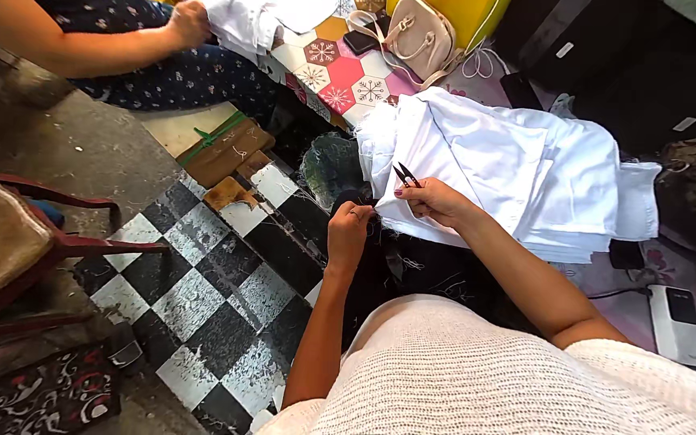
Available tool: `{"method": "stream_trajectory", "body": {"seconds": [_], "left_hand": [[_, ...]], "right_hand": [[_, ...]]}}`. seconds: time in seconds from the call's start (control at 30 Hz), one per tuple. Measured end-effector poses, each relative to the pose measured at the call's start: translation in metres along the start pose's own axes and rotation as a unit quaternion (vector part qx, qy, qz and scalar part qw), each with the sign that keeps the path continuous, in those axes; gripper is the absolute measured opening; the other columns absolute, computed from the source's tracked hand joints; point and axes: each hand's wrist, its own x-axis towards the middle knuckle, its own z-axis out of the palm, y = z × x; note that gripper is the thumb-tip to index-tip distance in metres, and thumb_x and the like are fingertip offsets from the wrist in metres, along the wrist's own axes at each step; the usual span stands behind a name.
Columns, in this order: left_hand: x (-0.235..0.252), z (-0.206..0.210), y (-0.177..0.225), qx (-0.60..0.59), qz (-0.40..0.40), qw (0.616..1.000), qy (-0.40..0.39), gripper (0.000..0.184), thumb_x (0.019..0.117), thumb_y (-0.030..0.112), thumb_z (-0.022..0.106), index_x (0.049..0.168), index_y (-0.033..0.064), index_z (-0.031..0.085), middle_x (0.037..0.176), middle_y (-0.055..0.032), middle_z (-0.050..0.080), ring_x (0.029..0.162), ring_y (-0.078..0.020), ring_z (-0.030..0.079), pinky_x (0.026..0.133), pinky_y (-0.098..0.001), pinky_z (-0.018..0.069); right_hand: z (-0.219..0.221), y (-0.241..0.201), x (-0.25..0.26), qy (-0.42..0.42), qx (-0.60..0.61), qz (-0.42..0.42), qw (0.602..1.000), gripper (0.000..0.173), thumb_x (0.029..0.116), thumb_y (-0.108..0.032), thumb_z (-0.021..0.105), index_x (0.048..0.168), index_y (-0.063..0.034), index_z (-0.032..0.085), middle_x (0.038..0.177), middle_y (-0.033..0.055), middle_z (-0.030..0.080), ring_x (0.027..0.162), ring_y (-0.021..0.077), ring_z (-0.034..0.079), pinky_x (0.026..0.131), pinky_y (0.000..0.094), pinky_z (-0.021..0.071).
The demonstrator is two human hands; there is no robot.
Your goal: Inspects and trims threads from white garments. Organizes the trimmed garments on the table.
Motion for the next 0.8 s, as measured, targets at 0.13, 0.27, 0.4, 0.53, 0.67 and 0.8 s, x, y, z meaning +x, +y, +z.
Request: {"method": "stream_trajectory", "body": {"seconds": [0.13, 0.27, 0.4, 0.53, 0.67, 0.8], "left_hand": [[0.0, -0.007, -0.003, -0.087, -0.027, 0.995, -0.026, 0.008, 0.0903, 0.0, 0.073, 0.097, -0.003, 0.076, 0.093, -0.0149, 0.071, 0.083, -0.019, 0.069, 0.079, -0.0324, 0.0587], [0.0, 0.005, -0.005, -0.145, -0.083, 0.986, -0.029, 0.013, 0.0938, 0.003, 0.071, 0.105, -0.0027, 0.074, 0.094, -0.0131, 0.072, 0.076, -0.0139, 0.069, 0.074, -0.0289, 0.0587], [-0.002, 0.009, -0.006, -0.152, -0.087, 0.984, -0.021, 0.015, 0.0935, 0.004, 0.071, 0.107, -0.0019, 0.074, 0.088, -0.0099, 0.07, 0.071, -0.01, 0.065, 0.07, -0.0242, 0.0558], [-0.001, 0.014, -0.004, -0.121, -0.031, 0.992, 0.011, 0.013, 0.0911, 0.003, 0.073, 0.103, -0.0026, 0.077, 0.087, -0.0125, 0.071, 0.077, -0.015, 0.069, 0.075, -0.0275, 0.058], [-0.001, 0.009, -0.004, -0.134, -0.066, 0.989, 0.003, 0.007, 0.0913, 0.002, 0.072, 0.096, -0.0017, 0.075, 0.087, -0.0099, 0.069, 0.07, -0.01, 0.065, 0.068, -0.0235, 0.0566], [-0.007, 0.005, -0.008, -0.295, -0.125, 0.946, -0.046, 0.007, 0.0919, 0.001, 0.069, 0.096, -0.0035, 0.071, 0.124, -0.0133, 0.065, 0.103, -0.0121, 0.067, 0.09, -0.0279, 0.0584]], "right_hand": [[0.002, 0.0, 0.0, 0.005, -0.022, -0.012, 1.0, 0.02, 0.1026, -0.011, 0.059, 0.083, -0.0106, 0.061, 0.052, -0.0104, 0.041, 0.042, -0.0016, 0.035, 0.043, 0.0152, 0.0329], [0.002, 0.003, -0.001, -0.007, -0.051, -0.032, 0.998, 0.015, 0.1021, -0.015, 0.061, 0.089, -0.0103, 0.064, 0.053, -0.0085, 0.043, 0.042, -0.0012, 0.037, 0.043, 0.0149, 0.0344], [0.001, 0.001, -0.003, -0.007, -0.059, -0.034, 0.998, 0.015, 0.1019, -0.014, 0.062, 0.088, -0.0098, 0.065, 0.053, -0.009, 0.044, 0.042, -0.0017, 0.037, 0.043, 0.0147, 0.0347], [0.001, 0.002, -0.003, -0.009, -0.068, -0.032, 0.997, 0.015, 0.1019, -0.015, 0.062, 0.088, -0.0099, 0.064, 0.053, -0.0091, 0.044, 0.043, -0.0017, 0.037, 0.043, 0.0145, 0.0341], [-0.002, 0.005, 0.0, -0.013, -0.069, -0.036, 0.997, 0.016, 0.1014, -0.014, 0.062, 0.086, -0.0095, 0.064, 0.053, -0.0084, 0.044, 0.043, -0.0009, 0.038, 0.043, 0.0152, 0.0343], [-0.008, 0.001, -0.01, 0.015, -0.099, -0.061, 0.993, 0.04, 0.1114, -0.04, 0.037, 0.102, -0.0129, 0.065, 0.058, -0.0105, 0.039, 0.045, 0.0, 0.035, 0.045, 0.0167, 0.0347]]}}
